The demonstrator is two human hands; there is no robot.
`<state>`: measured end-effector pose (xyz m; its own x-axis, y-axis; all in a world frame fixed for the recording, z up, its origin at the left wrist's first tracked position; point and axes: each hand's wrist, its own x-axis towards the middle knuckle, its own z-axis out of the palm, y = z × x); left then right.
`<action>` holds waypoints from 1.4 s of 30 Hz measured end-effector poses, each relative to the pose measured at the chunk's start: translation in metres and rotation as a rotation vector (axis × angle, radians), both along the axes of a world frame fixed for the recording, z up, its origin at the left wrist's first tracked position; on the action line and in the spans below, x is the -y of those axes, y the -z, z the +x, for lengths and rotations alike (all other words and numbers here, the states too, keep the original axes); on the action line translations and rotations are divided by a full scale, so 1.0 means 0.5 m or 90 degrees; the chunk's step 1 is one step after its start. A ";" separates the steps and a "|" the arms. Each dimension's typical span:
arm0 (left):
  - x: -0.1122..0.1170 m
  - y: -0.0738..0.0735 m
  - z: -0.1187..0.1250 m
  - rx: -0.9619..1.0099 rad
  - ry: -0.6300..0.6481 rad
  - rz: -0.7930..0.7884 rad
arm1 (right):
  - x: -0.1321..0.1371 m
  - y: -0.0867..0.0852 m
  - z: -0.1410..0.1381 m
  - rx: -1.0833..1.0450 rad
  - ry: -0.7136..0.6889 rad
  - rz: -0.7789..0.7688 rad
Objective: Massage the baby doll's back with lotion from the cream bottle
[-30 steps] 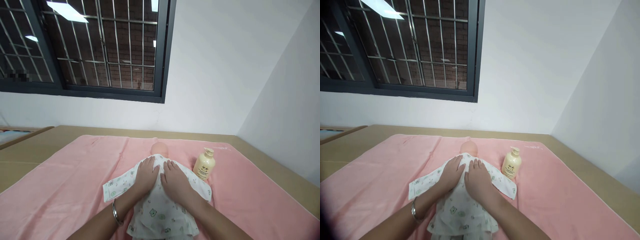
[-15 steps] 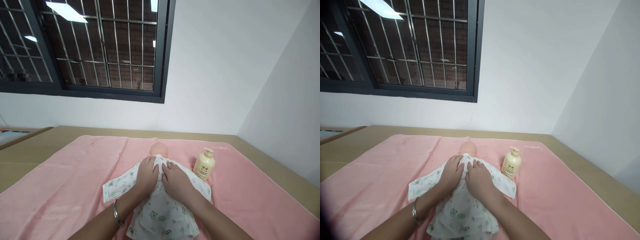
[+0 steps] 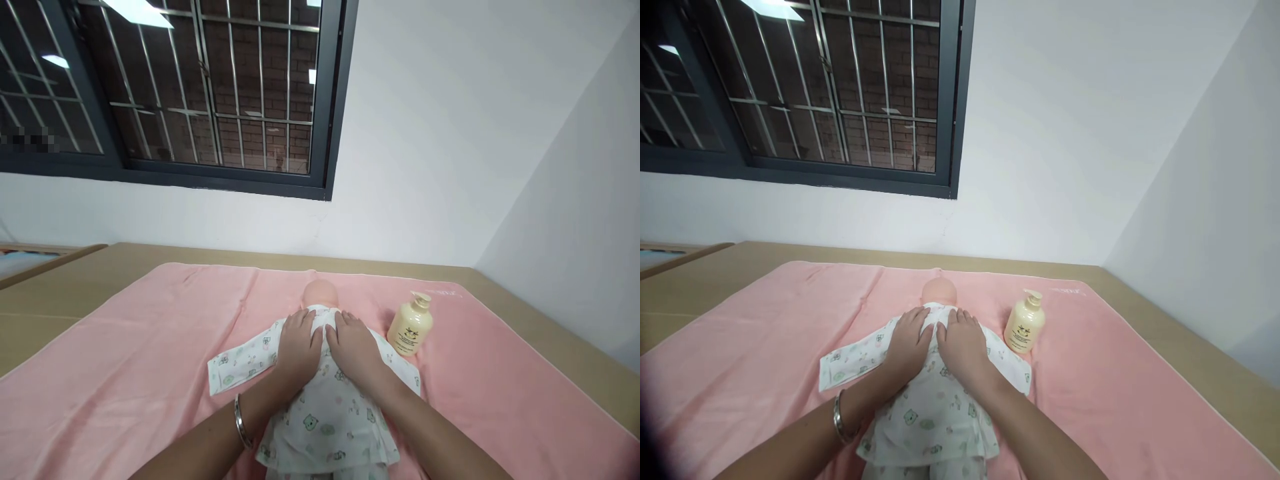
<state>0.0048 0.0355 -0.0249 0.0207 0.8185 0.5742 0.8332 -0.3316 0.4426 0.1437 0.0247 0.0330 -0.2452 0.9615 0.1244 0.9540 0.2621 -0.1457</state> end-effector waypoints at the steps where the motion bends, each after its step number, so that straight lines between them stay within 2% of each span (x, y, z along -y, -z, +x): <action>1: -0.001 -0.001 -0.001 -0.011 0.000 -0.006 | 0.013 -0.001 -0.003 0.020 -0.001 0.014; 5: 0.008 -0.001 0.006 -0.081 -0.026 -0.013 | 0.032 -0.006 -0.004 0.045 -0.017 0.034; 7: 0.019 -0.001 0.014 -0.113 -0.037 0.013 | 0.012 -0.009 0.005 0.011 -0.020 0.013; 11: 0.037 -0.011 0.023 -0.160 0.021 0.064 | -0.036 -0.011 0.021 -0.033 -0.005 -0.024; 13: 0.036 -0.017 0.020 -0.151 0.026 0.055 | -0.034 -0.007 0.018 -0.017 -0.007 -0.011; 19: 0.023 -0.013 0.008 -0.117 -0.026 0.022 | 0.023 -0.001 0.002 0.050 -0.100 0.059; 21: 0.026 -0.009 0.010 -0.114 -0.011 0.050 | 0.016 -0.007 0.007 0.018 -0.100 0.052; 25: 0.034 -0.005 0.015 -0.090 0.078 0.119 | -0.027 -0.010 0.022 -0.058 -0.047 0.003; 31: 0.031 0.002 0.014 -0.029 0.013 0.049 | -0.044 0.008 0.021 -0.045 -0.032 0.016; 42: 0.024 0.005 0.014 -0.021 0.019 0.030 | -0.038 0.008 0.017 -0.043 -0.028 0.030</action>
